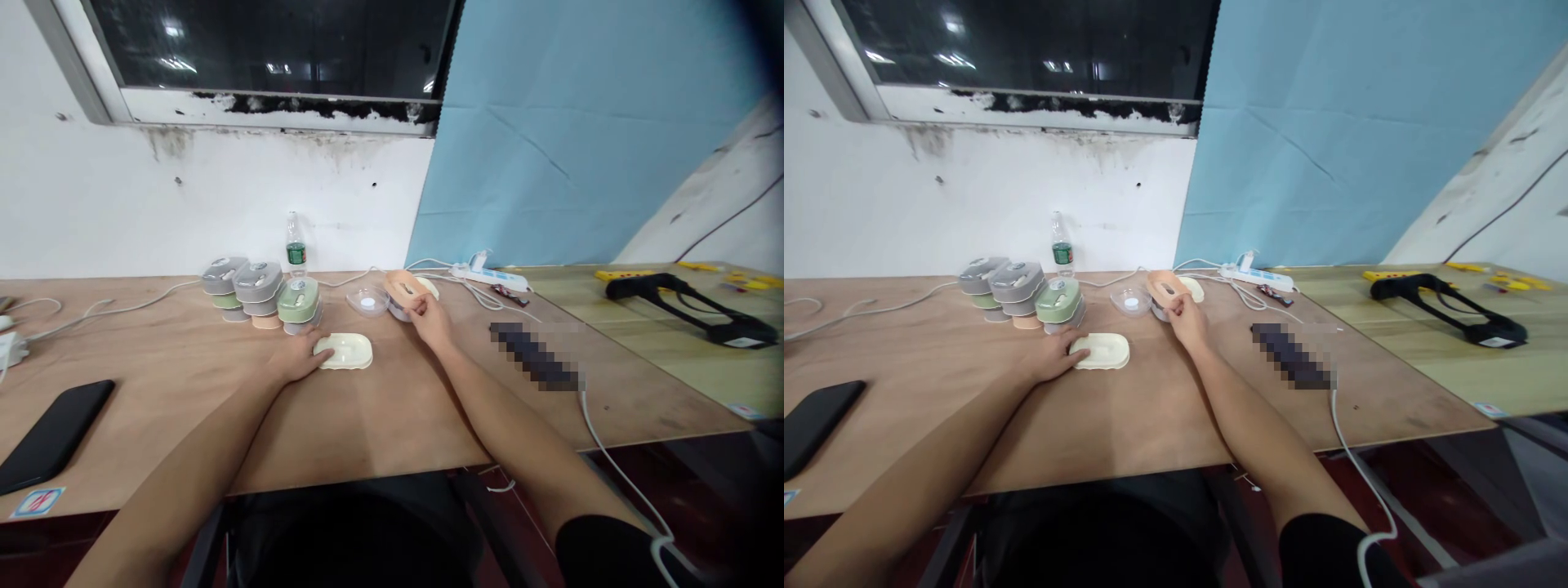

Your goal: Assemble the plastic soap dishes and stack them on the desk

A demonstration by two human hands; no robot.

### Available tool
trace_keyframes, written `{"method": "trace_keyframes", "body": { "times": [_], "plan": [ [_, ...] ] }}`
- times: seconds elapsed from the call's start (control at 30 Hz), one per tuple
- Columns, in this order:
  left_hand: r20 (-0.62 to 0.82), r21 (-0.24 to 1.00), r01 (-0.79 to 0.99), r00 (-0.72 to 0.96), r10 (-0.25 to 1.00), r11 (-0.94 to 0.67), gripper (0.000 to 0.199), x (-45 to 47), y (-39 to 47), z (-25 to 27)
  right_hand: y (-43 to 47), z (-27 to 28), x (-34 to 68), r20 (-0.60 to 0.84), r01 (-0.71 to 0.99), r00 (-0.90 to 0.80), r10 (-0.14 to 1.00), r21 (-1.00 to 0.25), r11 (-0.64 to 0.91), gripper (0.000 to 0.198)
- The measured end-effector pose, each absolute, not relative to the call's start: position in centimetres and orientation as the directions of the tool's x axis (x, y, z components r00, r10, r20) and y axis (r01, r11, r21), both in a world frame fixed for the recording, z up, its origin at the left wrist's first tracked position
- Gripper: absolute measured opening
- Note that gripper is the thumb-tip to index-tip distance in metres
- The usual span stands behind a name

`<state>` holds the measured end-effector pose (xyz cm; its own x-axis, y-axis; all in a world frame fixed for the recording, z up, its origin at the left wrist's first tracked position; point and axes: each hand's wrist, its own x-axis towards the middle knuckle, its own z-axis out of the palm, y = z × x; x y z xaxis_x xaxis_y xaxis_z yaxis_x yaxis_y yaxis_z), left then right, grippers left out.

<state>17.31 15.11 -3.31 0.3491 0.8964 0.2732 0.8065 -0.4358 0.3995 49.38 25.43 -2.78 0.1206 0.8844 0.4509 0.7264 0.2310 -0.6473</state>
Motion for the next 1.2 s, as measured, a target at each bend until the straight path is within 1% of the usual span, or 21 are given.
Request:
{"method": "trace_keyframes", "body": {
  "times": [0.1, 0.17, 0.23, 0.3, 0.37, 0.43, 0.47, 0.53, 0.6, 0.67, 0.77, 0.83, 0.93, 1.0, 1.1, 1.2],
  "plan": [
    [0.273, 0.400, 0.800, 0.362, 0.891, -0.447, 0.050, 17.3, 15.0, -3.1, 25.1, -2.5, 49.3, 0.533, 0.699, 0.183, 0.826, -0.661, 0.273, 0.027],
    [0.258, 0.399, 0.803, 0.364, 0.895, -0.442, 0.050, 17.4, 14.8, -2.9, 24.6, -2.2, 49.0, 0.587, 0.658, 0.162, 0.793, -0.663, 0.357, 0.029],
    [0.245, 0.405, 0.821, 0.325, 0.913, -0.401, 0.054, 17.6, 14.7, -2.7, 23.8, -2.0, 48.4, 0.622, 0.593, 0.069, 0.780, -0.655, 0.469, 0.028],
    [0.281, 0.426, 0.833, 0.251, 0.926, -0.354, 0.063, 17.8, 14.6, -2.6, 22.6, -1.9, 47.5, 0.632, 0.527, -0.062, 0.772, -0.636, 0.563, 0.026],
    [0.385, 0.450, 0.821, 0.177, 0.906, -0.352, 0.076, 17.9, 14.5, -2.5, 21.3, -1.9, 46.4, 0.632, 0.486, -0.202, 0.748, -0.598, 0.637, 0.027],
    [0.496, 0.448, 0.804, 0.140, 0.857, -0.391, 0.080, 18.0, 14.3, -2.1, 20.2, -2.0, 45.4, 0.632, 0.460, -0.315, 0.708, -0.551, 0.696, 0.032],
    [0.535, 0.441, 0.801, 0.127, 0.835, -0.405, 0.077, 18.0, 14.2, -1.9, 19.7, -2.0, 45.0, 0.634, 0.448, -0.346, 0.691, -0.535, 0.716, 0.035],
    [0.576, 0.431, 0.806, 0.100, 0.812, -0.406, 0.065, 18.0, 13.9, -1.5, 19.2, -2.2, 44.3, 0.643, 0.423, -0.351, 0.681, -0.540, 0.728, 0.041],
    [0.595, 0.429, 0.814, 0.073, 0.801, -0.392, 0.051, 18.0, 13.5, -1.1, 19.1, -2.4, 43.8, 0.637, 0.385, -0.308, 0.707, -0.596, 0.704, 0.044],
    [0.603, 0.418, 0.820, 0.072, 0.795, -0.391, 0.041, 17.9, 13.2, -0.8, 19.3, -2.5, 43.5, 0.587, 0.349, -0.264, 0.765, -0.681, 0.644, 0.044],
    [0.554, 0.382, 0.844, 0.117, 0.824, -0.377, 0.039, 17.9, 13.0, -0.5, 20.0, -2.8, 43.0, 0.425, 0.342, -0.266, 0.866, -0.798, 0.496, 0.049],
    [0.472, 0.340, 0.884, 0.134, 0.871, -0.321, 0.043, 18.0, 13.1, -0.5, 20.6, -3.2, 42.6, 0.328, 0.357, -0.299, 0.896, -0.832, 0.424, 0.046],
    [0.275, 0.264, 0.938, 0.150, 0.950, -0.225, 0.043, 18.1, 13.5, -0.7, 21.4, -3.9, 42.2, 0.257, 0.402, -0.382, 0.888, -0.819, 0.410, 0.036],
    [0.155, 0.249, 0.947, 0.170, 0.973, -0.205, 0.039, 18.2, 13.8, -0.9, 21.7, -4.4, 42.0, 0.217, 0.442, -0.436, 0.873, -0.794, 0.418, 0.033],
    [0.089, 0.263, 0.945, 0.179, 0.980, -0.197, 0.037, 18.2, 14.0, -1.0, 21.7, -4.8, 42.0, 0.215, 0.480, -0.448, 0.868, -0.761, 0.436, 0.033],
    [0.070, 0.276, 0.947, 0.151, 0.986, -0.164, 0.041, 18.2, 14.1, -1.1, 21.9, -4.6, 42.1, 0.315, 0.542, -0.361, 0.877, -0.695, 0.473, 0.044]
  ]
}}
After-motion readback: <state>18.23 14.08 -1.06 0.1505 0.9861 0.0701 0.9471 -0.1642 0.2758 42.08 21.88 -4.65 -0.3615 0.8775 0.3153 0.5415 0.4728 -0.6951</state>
